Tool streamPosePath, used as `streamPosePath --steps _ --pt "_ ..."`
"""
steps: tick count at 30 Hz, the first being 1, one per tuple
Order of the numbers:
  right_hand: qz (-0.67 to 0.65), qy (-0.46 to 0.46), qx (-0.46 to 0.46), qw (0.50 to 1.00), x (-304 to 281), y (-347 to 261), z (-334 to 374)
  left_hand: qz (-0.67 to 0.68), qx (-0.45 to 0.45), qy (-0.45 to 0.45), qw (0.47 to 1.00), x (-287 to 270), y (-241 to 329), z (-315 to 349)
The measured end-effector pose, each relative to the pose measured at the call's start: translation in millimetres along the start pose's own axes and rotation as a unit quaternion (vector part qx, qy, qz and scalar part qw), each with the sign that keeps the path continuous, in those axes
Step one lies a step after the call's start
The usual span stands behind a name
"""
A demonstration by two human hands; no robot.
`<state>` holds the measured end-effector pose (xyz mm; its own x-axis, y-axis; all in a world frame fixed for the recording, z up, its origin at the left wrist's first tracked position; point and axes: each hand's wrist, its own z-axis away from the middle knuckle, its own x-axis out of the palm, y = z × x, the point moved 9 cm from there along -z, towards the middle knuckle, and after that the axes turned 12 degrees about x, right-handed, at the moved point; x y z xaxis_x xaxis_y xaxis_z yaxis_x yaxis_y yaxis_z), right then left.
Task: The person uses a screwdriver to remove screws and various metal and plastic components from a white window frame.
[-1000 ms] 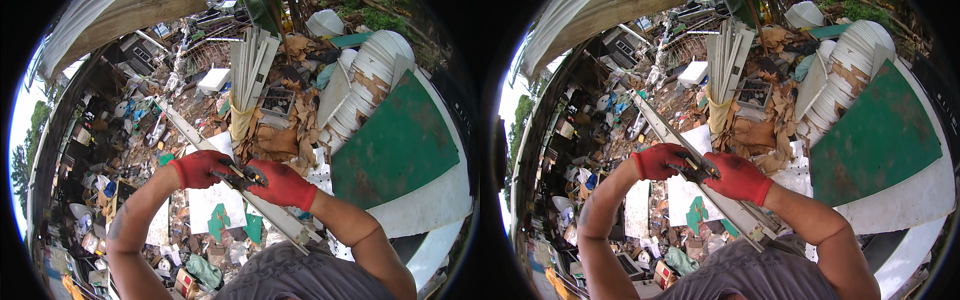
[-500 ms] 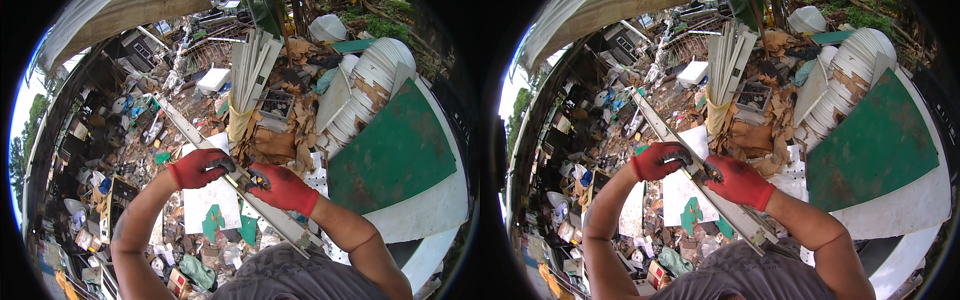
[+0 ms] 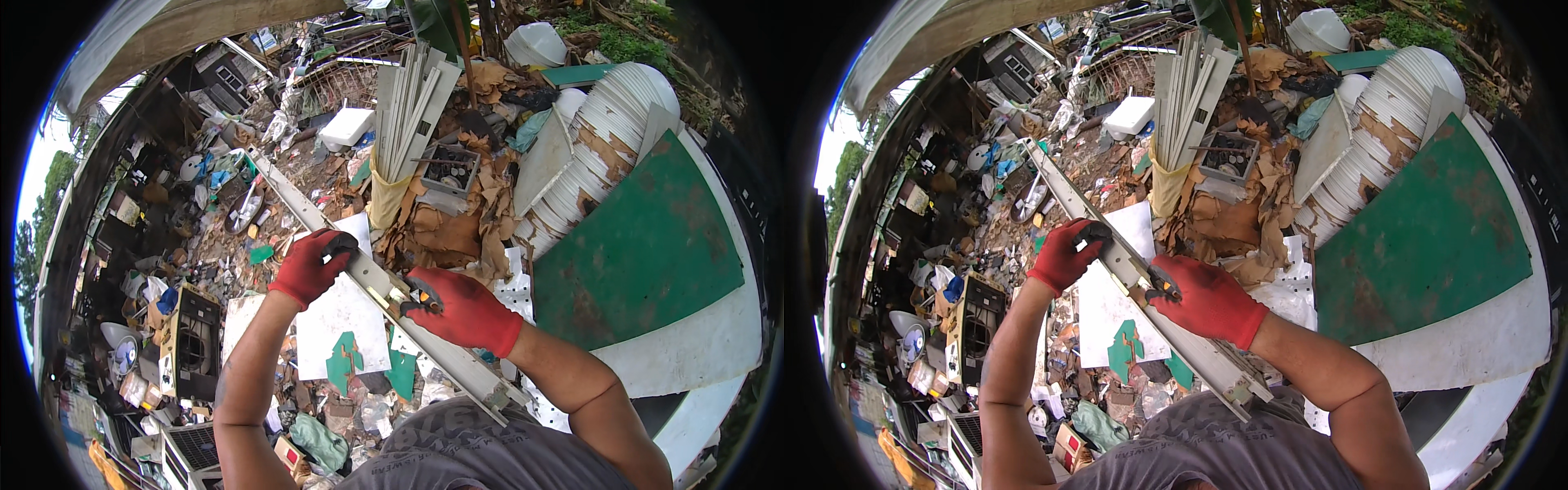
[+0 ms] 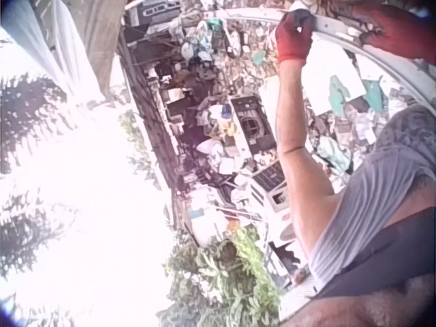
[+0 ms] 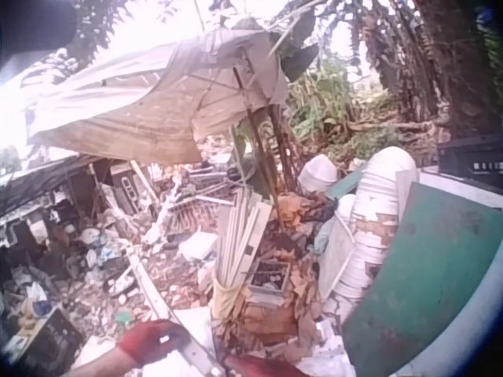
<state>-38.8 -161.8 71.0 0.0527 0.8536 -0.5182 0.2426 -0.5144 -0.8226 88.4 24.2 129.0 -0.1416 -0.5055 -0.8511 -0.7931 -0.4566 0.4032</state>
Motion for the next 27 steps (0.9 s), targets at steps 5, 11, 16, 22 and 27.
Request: streamPosePath --steps 5,11,16,22,27 --pt "0.005 -0.006 0.011 1.0 0 3 0 -0.109 -0.049 -0.036 0.992 7 15 -3" --pt "0.005 -0.006 0.01 1.0 2 3 -1 -0.099 -0.058 0.0 0.993 11 8 -3" --pt "0.003 -0.017 0.02 1.0 3 2 -2 -0.137 -0.045 0.045 0.989 7 11 0" --pt "0.012 0.0 0.013 1.0 1 0 -1 -0.082 -0.088 0.064 0.991 8 2 2" --pt "-0.006 0.008 -0.013 1.0 10 3 1 0.224 -0.094 0.237 0.941 -6 -19 14"
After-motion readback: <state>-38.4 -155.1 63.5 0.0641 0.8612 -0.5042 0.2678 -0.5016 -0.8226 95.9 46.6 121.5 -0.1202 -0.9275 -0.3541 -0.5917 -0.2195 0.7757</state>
